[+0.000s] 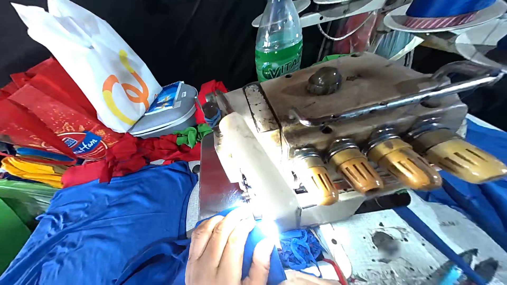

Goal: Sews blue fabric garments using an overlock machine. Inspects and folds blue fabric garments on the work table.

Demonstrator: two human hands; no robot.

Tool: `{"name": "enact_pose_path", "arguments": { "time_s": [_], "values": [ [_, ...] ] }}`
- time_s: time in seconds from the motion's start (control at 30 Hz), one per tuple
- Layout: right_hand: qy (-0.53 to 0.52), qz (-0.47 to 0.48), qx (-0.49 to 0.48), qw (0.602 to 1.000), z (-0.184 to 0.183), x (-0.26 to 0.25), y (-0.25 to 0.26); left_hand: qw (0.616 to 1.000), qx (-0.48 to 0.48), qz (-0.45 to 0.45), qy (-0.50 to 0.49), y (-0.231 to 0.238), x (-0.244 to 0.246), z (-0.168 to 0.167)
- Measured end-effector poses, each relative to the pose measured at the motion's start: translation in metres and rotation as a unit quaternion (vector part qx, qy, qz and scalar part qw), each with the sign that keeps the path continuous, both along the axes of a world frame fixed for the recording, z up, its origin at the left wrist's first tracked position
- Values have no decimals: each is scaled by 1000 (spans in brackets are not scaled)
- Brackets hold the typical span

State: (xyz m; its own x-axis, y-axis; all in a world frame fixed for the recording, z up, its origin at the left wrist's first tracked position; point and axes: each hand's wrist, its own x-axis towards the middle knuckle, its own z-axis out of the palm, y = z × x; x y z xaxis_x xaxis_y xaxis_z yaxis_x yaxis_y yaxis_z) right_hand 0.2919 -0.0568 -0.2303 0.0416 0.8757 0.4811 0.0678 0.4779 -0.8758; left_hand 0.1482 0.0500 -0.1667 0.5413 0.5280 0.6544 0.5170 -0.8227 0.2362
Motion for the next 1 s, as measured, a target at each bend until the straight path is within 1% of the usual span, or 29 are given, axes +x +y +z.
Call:
{"name": "enact_pose_path", "arguments": {
  "time_s": [0.07, 0.17, 0.23, 0.4, 0.5, 0.6, 0.67, 0.73, 0.87, 1.0],
  "values": [
    [44, -17, -28, 998, 1, -5, -4, 1000, 17, -13, -9, 2, -1, -4],
    [136, -46, -75, 987, 1, -17, -12, 999, 29, -14, 16, -1, -4, -6],
    [150, -67, -83, 983, -1, -25, -17, 999, 22, 4, 42, -7, -7, -5],
    [97, -145, -81, 981, -5, -39, -27, 996, 62, 42, 56, -15, -5, -13],
    [83, -160, -66, 981, -9, -41, -29, 995, 75, 47, 49, -17, -4, -19],
    [32, -176, -50, 983, -10, -41, -31, 994, 90, 55, 31, -18, -5, -27],
    [6, -173, -51, 984, -9, -40, -33, 995, 87, 54, 19, -19, -5, -29],
    [2, -165, -55, 985, -9, -39, -33, 995, 83, 54, 10, -19, -5, -32],
    [20, -151, -55, 987, -9, -37, -32, 996, 77, 51, 12, -18, -4, -32],
    [41, -132, -47, 989, -6, -30, -29, 999, 33, 34, 23, -14, -3, -22]
  ]
}}
